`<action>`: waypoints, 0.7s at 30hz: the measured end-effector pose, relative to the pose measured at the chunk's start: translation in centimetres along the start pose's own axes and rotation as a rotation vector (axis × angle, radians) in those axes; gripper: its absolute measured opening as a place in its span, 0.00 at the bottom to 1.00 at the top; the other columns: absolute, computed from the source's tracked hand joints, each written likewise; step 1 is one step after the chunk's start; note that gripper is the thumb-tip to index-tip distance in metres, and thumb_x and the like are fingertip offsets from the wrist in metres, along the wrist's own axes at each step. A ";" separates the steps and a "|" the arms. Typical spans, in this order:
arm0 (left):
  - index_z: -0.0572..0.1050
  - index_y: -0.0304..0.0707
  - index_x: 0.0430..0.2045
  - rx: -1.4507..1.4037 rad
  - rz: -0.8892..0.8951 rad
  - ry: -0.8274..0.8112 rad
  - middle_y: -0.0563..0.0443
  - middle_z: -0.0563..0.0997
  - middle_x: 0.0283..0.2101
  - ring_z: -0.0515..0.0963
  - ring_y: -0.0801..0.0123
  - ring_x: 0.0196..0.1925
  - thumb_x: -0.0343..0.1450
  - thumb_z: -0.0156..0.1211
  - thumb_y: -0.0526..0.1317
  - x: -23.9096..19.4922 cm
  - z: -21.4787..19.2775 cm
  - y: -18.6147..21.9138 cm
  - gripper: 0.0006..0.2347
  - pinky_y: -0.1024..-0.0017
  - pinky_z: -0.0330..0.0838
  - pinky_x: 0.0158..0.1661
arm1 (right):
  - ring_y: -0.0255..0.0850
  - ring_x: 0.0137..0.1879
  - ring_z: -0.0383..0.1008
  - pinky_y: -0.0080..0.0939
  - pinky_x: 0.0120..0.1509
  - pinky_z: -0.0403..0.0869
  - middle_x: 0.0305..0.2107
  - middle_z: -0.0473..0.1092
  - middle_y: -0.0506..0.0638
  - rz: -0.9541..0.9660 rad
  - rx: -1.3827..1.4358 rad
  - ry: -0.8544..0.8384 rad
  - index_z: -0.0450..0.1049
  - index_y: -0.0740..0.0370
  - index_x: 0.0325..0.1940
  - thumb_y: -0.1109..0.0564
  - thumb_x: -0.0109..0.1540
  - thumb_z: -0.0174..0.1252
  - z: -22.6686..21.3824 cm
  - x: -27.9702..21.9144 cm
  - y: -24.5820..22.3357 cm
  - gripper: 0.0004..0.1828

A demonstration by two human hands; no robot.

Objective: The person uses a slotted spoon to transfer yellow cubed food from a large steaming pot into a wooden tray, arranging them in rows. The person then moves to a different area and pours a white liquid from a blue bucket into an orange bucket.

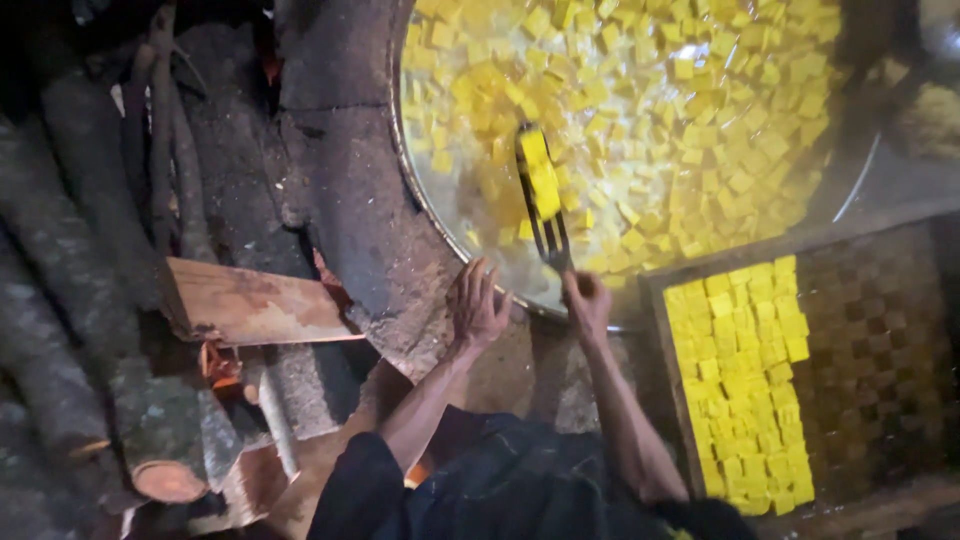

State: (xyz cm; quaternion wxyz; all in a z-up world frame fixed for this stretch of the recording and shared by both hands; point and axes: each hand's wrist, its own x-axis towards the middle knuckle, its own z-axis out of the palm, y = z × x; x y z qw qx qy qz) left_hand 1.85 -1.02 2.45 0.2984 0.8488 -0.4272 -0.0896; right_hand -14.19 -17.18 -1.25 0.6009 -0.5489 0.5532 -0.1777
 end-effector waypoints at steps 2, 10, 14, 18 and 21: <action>0.71 0.36 0.59 -0.009 0.010 0.013 0.39 0.67 0.66 0.62 0.45 0.71 0.68 0.64 0.47 -0.3 0.0 0.2 0.25 0.46 0.55 0.67 | 0.31 0.31 0.72 0.33 0.35 0.71 0.27 0.74 0.46 -0.057 -0.015 0.010 0.77 0.67 0.44 0.52 0.65 0.64 -1.4 -0.8 0.4 0.13; 0.72 0.34 0.55 -0.031 0.018 0.031 0.38 0.68 0.65 0.64 0.44 0.70 0.68 0.64 0.43 -0.1 -0.2 0.3 0.22 0.48 0.57 0.68 | 0.41 0.31 0.79 0.40 0.40 0.74 0.25 0.77 0.55 0.076 -0.536 0.109 0.80 0.67 0.47 0.43 0.62 0.64 -3.8 -2.0 -3.9 0.23; 0.72 0.34 0.55 -0.035 0.026 0.023 0.37 0.68 0.65 0.64 0.43 0.70 0.68 0.64 0.43 -0.2 -0.1 0.3 0.22 0.48 0.57 0.67 | 0.42 0.31 0.80 0.43 0.39 0.75 0.26 0.78 0.55 0.086 -0.424 0.088 0.80 0.68 0.44 0.41 0.62 0.63 -1.9 -0.8 -4.4 0.24; 0.72 0.34 0.55 -0.026 0.029 0.036 0.38 0.68 0.65 0.64 0.44 0.70 0.68 0.64 0.43 0.0 -0.1 0.4 0.21 0.48 0.58 0.67 | 0.43 0.30 0.81 0.43 0.38 0.76 0.26 0.78 0.55 0.067 -0.322 0.082 0.78 0.68 0.46 0.42 0.62 0.62 -0.1 0.8 -4.7 0.24; 0.72 0.35 0.55 -0.016 0.029 0.049 0.37 0.68 0.65 0.64 0.43 0.69 0.68 0.64 0.43 0.1 0.0 0.3 0.21 0.47 0.57 0.66 | 0.43 0.31 0.80 0.43 0.40 0.75 0.25 0.77 0.58 0.013 -0.424 0.081 0.80 0.69 0.44 0.42 0.63 0.62 0.6 1.4 -5.3 0.24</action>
